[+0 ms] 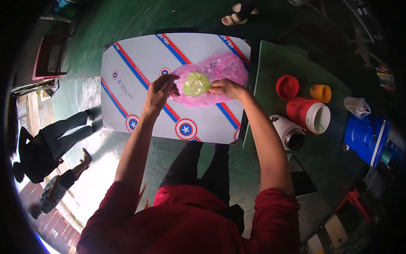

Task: The person prepares drinks by scooping ice and liquid into several cups and a plastic bag before placing the bag into a large blue cooler.

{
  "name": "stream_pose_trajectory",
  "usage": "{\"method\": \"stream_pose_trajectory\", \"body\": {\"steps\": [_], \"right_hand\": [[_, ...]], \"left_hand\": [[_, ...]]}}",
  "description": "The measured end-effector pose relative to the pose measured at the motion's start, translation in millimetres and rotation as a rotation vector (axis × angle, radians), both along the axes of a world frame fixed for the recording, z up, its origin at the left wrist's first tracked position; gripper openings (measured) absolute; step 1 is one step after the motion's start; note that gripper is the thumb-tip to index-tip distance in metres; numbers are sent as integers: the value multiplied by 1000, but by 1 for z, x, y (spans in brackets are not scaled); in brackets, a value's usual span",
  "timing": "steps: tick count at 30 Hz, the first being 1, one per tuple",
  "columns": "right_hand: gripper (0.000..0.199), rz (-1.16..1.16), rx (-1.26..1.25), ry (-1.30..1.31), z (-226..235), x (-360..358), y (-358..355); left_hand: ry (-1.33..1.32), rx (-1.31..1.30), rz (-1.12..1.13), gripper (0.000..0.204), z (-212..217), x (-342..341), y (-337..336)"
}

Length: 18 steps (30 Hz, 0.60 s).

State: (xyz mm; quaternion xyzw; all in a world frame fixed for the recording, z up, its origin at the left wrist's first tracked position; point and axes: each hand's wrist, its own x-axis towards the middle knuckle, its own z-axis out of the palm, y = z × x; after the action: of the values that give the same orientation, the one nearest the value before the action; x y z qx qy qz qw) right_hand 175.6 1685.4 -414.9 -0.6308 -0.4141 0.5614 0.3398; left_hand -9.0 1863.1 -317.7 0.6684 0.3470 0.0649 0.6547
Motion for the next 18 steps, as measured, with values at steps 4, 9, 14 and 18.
{"method": "stream_pose_trajectory", "body": {"steps": [4,9,14,18], "right_hand": [[27,-173,-40,100,18,-1,-22],[28,-284,36,122,44,-1,-48],[28,-350,102,98,65,-8,-65],[30,-444,79,73,95,-11,-88]], "left_hand": [[25,5,103,20,-21,-17,-4],[89,96,140,24,-35,-24,-12],[235,249,116,26,-15,-12,-23],[95,968,175,26,2,7,-40]]}}
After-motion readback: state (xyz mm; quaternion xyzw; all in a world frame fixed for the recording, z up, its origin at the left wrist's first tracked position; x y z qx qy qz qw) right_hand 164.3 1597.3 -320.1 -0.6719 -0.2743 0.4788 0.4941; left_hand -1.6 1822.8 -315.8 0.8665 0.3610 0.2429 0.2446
